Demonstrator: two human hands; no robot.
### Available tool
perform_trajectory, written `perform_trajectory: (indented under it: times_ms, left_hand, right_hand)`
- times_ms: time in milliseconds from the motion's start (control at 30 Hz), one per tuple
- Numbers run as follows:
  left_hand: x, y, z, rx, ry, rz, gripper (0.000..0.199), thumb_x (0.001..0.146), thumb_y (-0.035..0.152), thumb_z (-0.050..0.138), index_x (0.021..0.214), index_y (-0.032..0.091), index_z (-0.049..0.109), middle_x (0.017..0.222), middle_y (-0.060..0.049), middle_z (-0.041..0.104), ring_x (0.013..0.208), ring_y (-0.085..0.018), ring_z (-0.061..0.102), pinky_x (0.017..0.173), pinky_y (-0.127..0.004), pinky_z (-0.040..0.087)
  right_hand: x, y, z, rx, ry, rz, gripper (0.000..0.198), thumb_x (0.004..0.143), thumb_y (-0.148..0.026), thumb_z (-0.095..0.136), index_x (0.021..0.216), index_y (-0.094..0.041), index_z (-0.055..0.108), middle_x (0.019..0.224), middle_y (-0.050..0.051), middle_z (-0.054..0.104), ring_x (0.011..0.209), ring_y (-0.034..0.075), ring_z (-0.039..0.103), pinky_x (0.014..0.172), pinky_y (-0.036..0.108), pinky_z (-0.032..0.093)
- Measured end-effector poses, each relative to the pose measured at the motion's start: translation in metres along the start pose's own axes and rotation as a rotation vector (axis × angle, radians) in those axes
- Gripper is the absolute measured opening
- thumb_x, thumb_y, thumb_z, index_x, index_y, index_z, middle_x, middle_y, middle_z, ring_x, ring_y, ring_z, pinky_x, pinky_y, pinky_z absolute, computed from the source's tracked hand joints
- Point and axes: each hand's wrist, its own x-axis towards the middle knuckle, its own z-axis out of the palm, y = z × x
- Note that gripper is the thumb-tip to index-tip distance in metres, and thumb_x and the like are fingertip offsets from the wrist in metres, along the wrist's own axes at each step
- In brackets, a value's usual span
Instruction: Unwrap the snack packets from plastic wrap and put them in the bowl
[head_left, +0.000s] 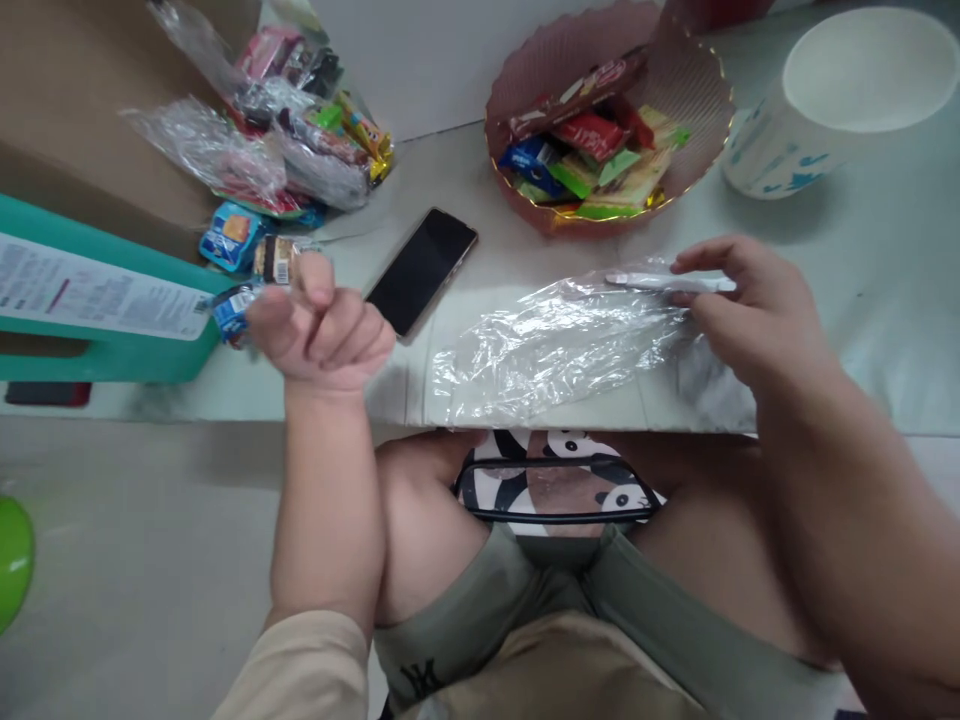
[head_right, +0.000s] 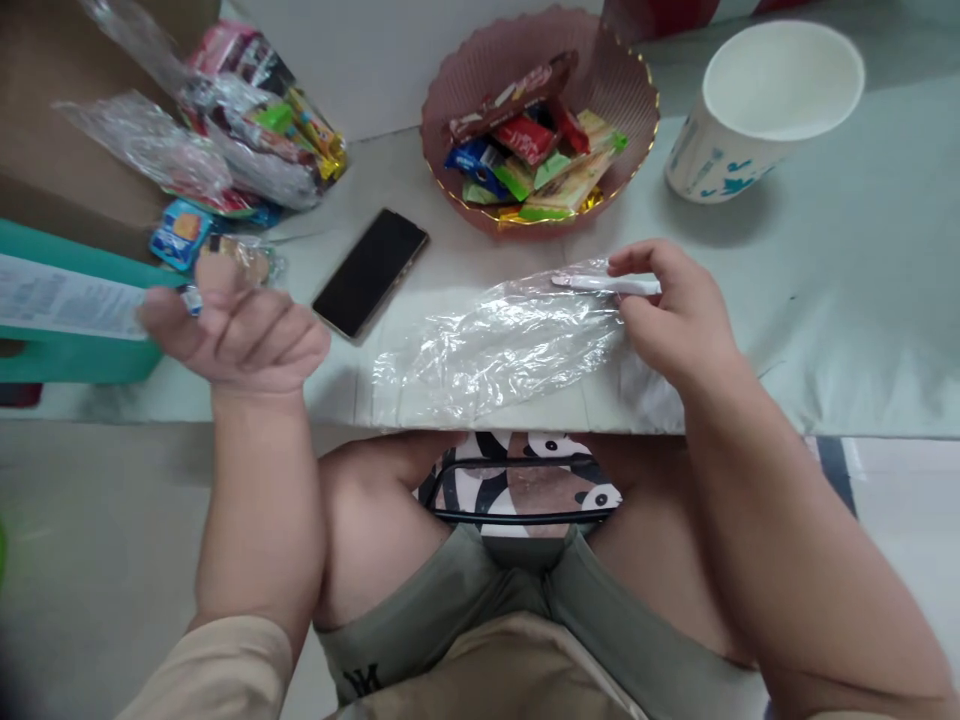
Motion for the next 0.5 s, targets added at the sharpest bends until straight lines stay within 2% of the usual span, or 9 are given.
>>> perform_trajectory:
  times_ms: [67,100,167,300,433,500]
  left_hand:
    - [0.009,-0.006,0.015,0.126,0.136,-0.065,0.026,0.072,0.041,0.081,0.073,0.027,0.059,0.043,0.01,0.037,0.035,-0.005,0.026,0.038,-0.021,0.023]
    - [0.013,-0.01,0.022,0.239,0.151,-0.086,0.02,0.067,0.03,0.081,0.076,0.025,0.063,0.05,0.009,0.048,0.041,-0.005,0.035,0.041,-0.021,0.025]
    - [0.017,-0.015,0.031,0.453,0.106,-0.175,0.02,0.066,0.017,0.075,0.083,0.023,0.067,0.072,0.003,0.064,0.057,-0.007,0.051,0.051,-0.021,0.038]
    - [0.01,-0.017,0.027,0.696,-0.055,-0.292,0.03,0.072,0.013,0.062,0.1,0.018,0.071,0.101,-0.005,0.073,0.088,-0.015,0.066,0.075,-0.026,0.052]
    - [0.004,-0.009,0.018,0.871,-0.316,-0.362,0.054,0.071,0.011,0.06,0.123,0.02,0.069,0.133,-0.009,0.071,0.118,-0.022,0.067,0.096,-0.031,0.053]
    - [0.003,-0.008,0.019,0.951,-0.414,-0.367,0.058,0.071,0.014,0.064,0.128,0.022,0.068,0.136,-0.007,0.07,0.121,-0.023,0.066,0.1,-0.032,0.052]
  right_hand:
    - [0.001,0.002,0.001,-0.009,0.014,0.004,0.032,0.066,-0.017,0.063,0.096,-0.024,0.071,0.107,0.002,0.077,0.061,0.011,0.057,0.061,0.028,0.043]
    - [0.001,0.003,0.001,-0.014,0.018,0.005,0.032,0.066,-0.016,0.062,0.096,-0.024,0.071,0.106,0.001,0.077,0.062,0.012,0.057,0.061,0.028,0.043]
    - [0.002,0.004,0.001,-0.023,0.017,0.015,0.032,0.066,-0.014,0.061,0.095,-0.024,0.072,0.104,0.001,0.076,0.065,0.012,0.058,0.062,0.028,0.043]
    - [0.004,0.006,0.001,-0.03,0.005,0.043,0.032,0.067,-0.011,0.062,0.094,-0.023,0.073,0.103,0.001,0.076,0.067,0.012,0.057,0.065,0.028,0.044]
    - [0.006,0.008,0.001,-0.011,0.029,0.032,0.029,0.066,-0.013,0.064,0.091,-0.024,0.072,0.098,0.0,0.075,0.067,0.012,0.055,0.068,0.03,0.044]
    - [0.007,0.009,0.0,-0.002,0.037,0.036,0.027,0.064,-0.014,0.065,0.088,-0.024,0.072,0.097,-0.001,0.075,0.067,0.012,0.052,0.068,0.03,0.044]
